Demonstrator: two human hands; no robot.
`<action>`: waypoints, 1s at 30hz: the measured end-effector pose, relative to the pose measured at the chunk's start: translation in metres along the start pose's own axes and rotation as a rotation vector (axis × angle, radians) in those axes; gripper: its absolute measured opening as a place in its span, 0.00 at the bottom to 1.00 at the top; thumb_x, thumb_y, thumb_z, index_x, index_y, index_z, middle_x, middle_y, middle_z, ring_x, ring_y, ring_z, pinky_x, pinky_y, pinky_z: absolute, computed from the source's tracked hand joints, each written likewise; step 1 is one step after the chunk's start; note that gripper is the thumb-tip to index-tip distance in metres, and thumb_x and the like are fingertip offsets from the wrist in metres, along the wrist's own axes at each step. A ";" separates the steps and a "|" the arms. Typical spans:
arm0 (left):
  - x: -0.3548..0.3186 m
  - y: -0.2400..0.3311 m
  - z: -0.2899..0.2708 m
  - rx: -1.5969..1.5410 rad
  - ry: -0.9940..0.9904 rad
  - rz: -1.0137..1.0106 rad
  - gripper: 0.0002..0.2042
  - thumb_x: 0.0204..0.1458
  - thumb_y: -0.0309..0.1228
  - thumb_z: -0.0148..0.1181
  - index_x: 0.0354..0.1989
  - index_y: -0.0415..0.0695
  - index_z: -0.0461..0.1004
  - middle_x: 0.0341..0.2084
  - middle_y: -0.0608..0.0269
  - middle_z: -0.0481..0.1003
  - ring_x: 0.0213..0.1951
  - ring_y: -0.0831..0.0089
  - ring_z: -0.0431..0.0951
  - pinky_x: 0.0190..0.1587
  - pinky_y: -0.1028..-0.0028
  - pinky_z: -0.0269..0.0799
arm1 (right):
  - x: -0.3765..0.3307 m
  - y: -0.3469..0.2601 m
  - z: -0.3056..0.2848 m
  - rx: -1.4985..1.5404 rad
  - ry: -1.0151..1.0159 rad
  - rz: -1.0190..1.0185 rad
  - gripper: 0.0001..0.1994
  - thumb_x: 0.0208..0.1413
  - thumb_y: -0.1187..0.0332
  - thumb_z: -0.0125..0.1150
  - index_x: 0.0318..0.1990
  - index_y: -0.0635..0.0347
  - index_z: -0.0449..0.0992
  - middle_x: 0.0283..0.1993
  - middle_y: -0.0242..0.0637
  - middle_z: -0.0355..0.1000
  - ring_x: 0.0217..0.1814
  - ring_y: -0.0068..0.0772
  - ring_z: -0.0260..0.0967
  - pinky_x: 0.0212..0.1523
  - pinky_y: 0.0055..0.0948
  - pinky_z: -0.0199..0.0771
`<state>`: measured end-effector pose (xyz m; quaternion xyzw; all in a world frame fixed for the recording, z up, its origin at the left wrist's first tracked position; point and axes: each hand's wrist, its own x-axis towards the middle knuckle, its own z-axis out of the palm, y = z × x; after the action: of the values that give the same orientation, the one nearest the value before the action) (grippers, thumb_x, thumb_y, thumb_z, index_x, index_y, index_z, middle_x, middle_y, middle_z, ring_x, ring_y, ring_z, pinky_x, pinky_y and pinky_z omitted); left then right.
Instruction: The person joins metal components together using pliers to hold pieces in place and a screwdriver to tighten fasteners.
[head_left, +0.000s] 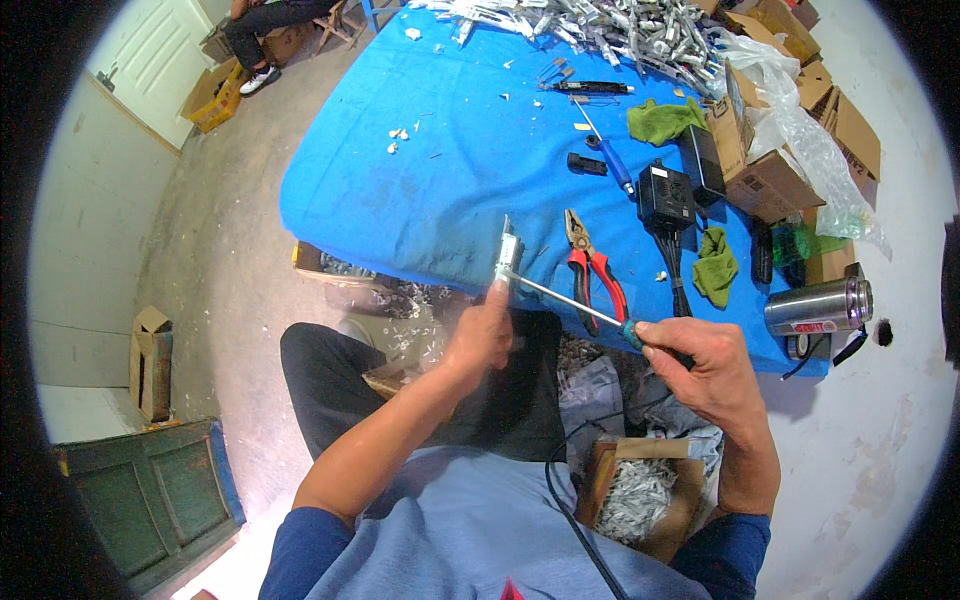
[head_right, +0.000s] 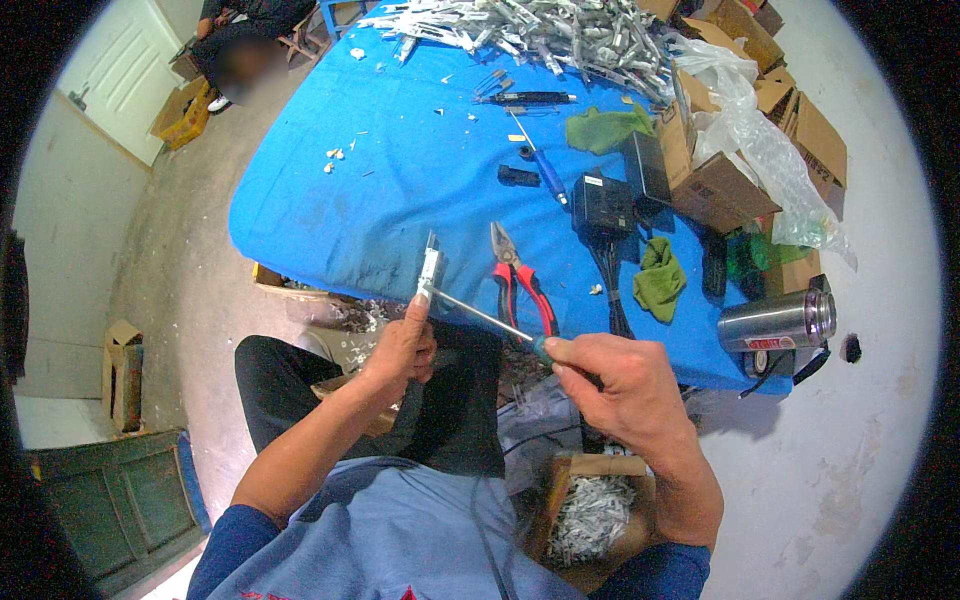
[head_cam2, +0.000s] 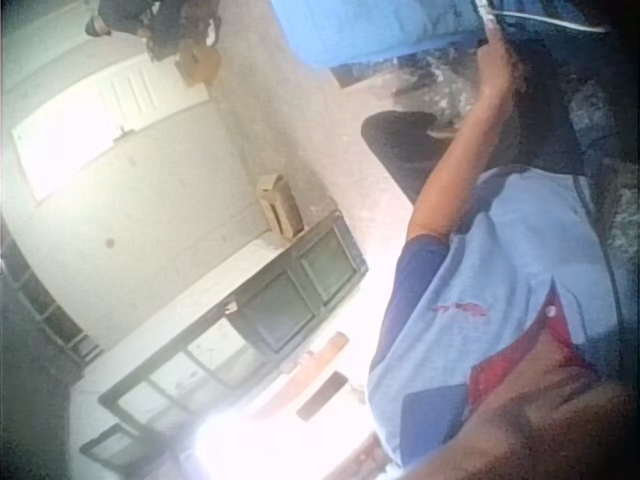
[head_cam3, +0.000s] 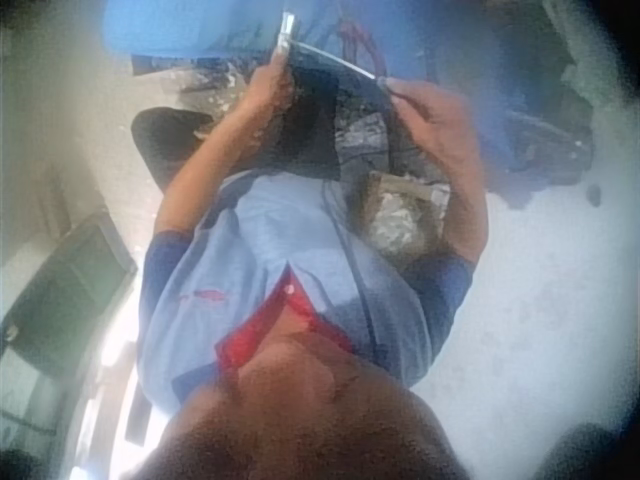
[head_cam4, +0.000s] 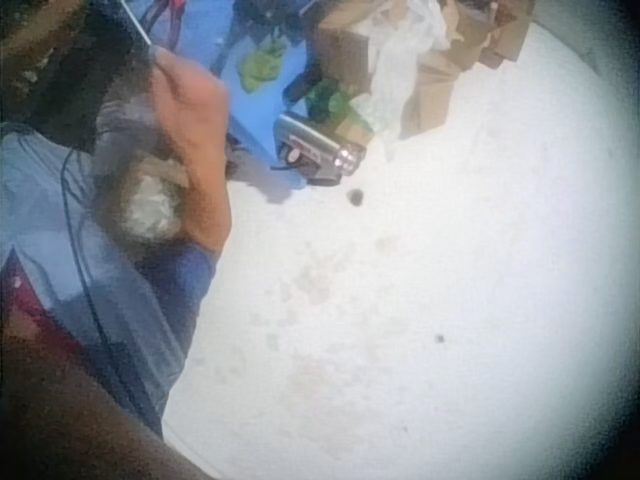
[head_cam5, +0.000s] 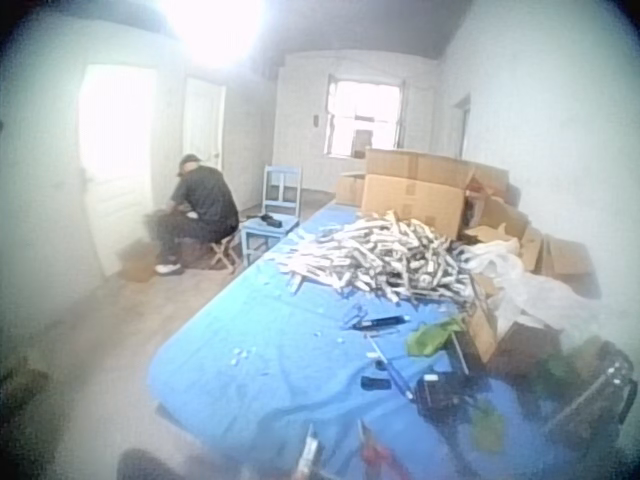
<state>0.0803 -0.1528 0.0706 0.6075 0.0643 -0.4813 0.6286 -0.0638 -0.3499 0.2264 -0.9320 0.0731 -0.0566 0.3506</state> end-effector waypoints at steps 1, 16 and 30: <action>-0.001 0.001 0.000 -0.002 -0.006 0.004 0.31 0.55 0.66 0.44 0.15 0.53 0.52 0.11 0.72 0.52 0.13 0.76 0.53 0.18 0.72 0.53 | 0.001 0.000 0.002 -0.002 0.006 -0.015 0.09 0.49 0.75 0.64 0.40 0.63 0.80 0.34 0.46 0.77 0.34 0.42 0.78 0.34 0.31 0.76; 0.000 0.006 -0.004 0.028 0.008 -0.015 0.31 0.53 0.65 0.50 0.13 0.54 0.51 0.10 0.72 0.52 0.13 0.76 0.53 0.18 0.71 0.53 | -0.002 0.024 0.014 0.403 0.209 0.299 0.13 0.56 0.70 0.63 0.47 0.65 0.77 0.35 0.33 0.76 0.32 0.18 0.70 0.33 0.22 0.71; -0.008 0.015 -0.011 -0.154 0.047 0.067 0.25 0.53 0.57 0.58 0.17 0.54 0.58 0.11 0.77 0.51 0.14 0.80 0.52 0.18 0.75 0.51 | -0.009 0.047 0.064 0.687 0.313 0.444 0.22 0.56 0.66 0.65 0.56 0.66 0.70 0.36 0.36 0.74 0.28 0.17 0.67 0.24 0.18 0.68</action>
<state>0.0918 -0.1427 0.0838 0.5704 0.0952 -0.4393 0.6875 -0.0669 -0.3421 0.1473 -0.7032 0.3007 -0.1413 0.6286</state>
